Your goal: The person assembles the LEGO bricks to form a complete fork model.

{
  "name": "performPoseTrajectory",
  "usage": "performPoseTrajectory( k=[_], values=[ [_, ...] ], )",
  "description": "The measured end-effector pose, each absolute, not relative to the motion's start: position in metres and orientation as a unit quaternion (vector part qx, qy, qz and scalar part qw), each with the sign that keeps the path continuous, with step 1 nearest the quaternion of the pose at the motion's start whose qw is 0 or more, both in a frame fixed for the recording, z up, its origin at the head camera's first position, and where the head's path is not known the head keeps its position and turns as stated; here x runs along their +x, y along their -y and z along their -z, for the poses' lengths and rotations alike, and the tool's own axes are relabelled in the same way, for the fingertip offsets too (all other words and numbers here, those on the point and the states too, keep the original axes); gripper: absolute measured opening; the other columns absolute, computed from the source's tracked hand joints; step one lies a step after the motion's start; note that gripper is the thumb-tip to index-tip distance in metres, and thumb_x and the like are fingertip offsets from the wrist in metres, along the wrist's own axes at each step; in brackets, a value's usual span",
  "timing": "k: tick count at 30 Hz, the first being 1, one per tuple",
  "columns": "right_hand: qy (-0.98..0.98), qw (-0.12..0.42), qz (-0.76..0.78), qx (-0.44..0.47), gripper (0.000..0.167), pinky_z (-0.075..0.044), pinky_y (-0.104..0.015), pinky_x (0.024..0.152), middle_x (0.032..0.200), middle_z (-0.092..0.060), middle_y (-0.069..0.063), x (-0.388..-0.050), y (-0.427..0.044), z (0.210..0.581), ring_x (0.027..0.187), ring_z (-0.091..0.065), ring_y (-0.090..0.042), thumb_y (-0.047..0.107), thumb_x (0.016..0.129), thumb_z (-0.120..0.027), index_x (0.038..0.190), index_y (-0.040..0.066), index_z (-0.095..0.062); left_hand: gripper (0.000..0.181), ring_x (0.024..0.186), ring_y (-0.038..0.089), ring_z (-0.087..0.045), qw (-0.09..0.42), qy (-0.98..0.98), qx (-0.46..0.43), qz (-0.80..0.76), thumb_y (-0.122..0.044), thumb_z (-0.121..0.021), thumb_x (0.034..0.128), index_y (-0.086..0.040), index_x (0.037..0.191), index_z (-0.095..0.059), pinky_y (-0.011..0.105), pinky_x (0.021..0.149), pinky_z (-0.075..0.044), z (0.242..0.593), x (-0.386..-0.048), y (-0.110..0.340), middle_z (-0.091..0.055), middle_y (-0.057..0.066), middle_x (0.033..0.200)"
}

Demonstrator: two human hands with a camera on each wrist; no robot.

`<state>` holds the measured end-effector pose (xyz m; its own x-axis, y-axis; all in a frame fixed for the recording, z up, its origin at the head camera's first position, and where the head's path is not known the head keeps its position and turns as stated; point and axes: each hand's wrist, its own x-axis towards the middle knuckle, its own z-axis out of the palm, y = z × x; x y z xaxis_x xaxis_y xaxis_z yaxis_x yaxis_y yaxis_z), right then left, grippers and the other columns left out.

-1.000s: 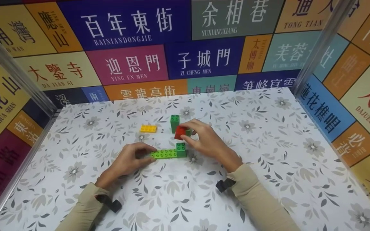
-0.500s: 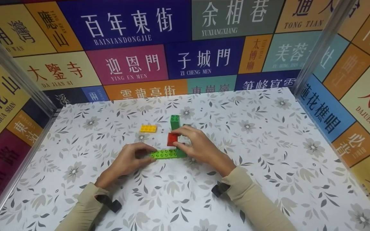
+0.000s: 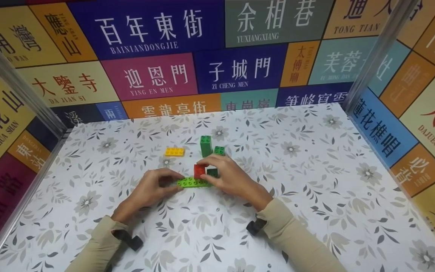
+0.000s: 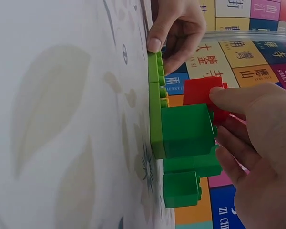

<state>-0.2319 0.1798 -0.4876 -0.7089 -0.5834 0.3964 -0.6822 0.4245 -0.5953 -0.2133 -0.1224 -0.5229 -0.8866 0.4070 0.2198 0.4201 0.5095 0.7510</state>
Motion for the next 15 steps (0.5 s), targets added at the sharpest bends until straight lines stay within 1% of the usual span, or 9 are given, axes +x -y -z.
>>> performPoseTrajectory(
  k=[4,10,15],
  values=[
    [0.854,0.056,-0.365,0.367,0.039,-0.056,-0.048,0.111,0.129,-0.076,0.005,-0.2308,-0.1780,0.4867,0.122,-0.072,-0.017,0.027,0.097,-0.084,0.134,0.018,-0.075,0.028,0.108,0.017,-0.075,0.006,0.870,-0.237,0.433,-0.016,-0.090,0.0901,-0.013,0.117,-0.083,0.042,0.099,-0.061,0.5220,-0.2130,0.1222,-0.081,0.001,0.115],
    [0.861,0.058,-0.347,0.366,0.039,-0.051,-0.054,0.115,0.129,-0.078,0.003,-0.2324,-0.1762,0.4894,0.122,-0.072,-0.020,0.029,0.096,-0.085,0.133,0.018,-0.076,0.028,0.108,0.017,-0.075,0.003,0.869,-0.235,0.435,-0.015,-0.090,0.0896,-0.013,0.117,-0.083,0.041,0.099,-0.061,0.5229,-0.2137,0.1223,-0.081,0.000,0.115],
    [0.863,0.045,-0.348,0.364,0.038,-0.052,-0.052,0.114,0.130,-0.078,0.005,-0.2328,-0.1748,0.4937,0.124,-0.071,-0.020,0.030,0.097,-0.084,0.132,0.019,-0.077,0.027,0.108,0.018,-0.075,0.005,0.870,-0.236,0.433,-0.017,-0.090,0.0902,-0.014,0.116,-0.083,0.040,0.098,-0.062,0.5255,-0.2148,0.1228,-0.081,0.000,0.115]
  ],
)
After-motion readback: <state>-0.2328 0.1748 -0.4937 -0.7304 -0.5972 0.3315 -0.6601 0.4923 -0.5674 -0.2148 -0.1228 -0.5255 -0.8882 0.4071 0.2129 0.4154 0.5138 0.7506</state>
